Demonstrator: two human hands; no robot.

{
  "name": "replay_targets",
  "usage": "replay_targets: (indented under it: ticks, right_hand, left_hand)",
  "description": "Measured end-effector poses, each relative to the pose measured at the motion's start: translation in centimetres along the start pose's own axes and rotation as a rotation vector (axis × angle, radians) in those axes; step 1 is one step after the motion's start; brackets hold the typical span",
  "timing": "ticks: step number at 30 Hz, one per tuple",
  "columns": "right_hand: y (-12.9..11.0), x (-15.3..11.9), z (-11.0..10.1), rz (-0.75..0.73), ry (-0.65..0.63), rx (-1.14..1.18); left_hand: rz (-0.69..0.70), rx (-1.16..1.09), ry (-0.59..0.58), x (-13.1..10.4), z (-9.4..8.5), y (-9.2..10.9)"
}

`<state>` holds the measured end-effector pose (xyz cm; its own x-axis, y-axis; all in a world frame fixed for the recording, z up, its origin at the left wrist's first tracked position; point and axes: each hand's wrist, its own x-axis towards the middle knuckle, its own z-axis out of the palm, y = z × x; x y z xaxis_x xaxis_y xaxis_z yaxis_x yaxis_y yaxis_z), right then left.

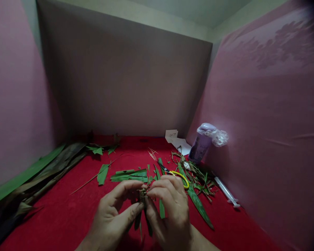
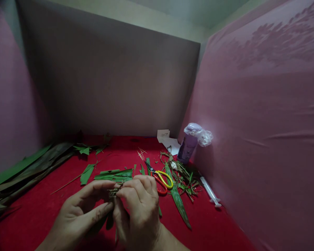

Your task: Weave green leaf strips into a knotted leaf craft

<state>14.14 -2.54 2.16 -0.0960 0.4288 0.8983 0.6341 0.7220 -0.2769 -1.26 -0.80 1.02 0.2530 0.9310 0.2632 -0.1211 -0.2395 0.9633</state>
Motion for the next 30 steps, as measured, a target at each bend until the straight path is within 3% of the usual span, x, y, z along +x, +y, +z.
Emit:
replay_targets:
  ticks: [5, 11, 20, 30]
  right_hand:
    - [0.07, -0.49, -0.22, 0.032, -0.007, 0.077]
    - [0.14, -0.65, -0.19, 0.153, 0.009, 0.118]
    - [0.17, -0.26, -0.35, 0.231, 0.018, 0.153]
    - [0.21, -0.37, -0.27, 0.226, -0.002, 0.174]
  left_hand:
    - [0.003, 0.098, 0.004, 0.05, -0.12, 0.06]
    - [0.122, 0.196, -0.061, 0.21, -0.09, 0.82]
    - [0.175, 0.168, -0.059, 0.07, -0.28, 0.27]
    - [0.073, 0.106, -0.010, 0.03, -0.09, 0.69]
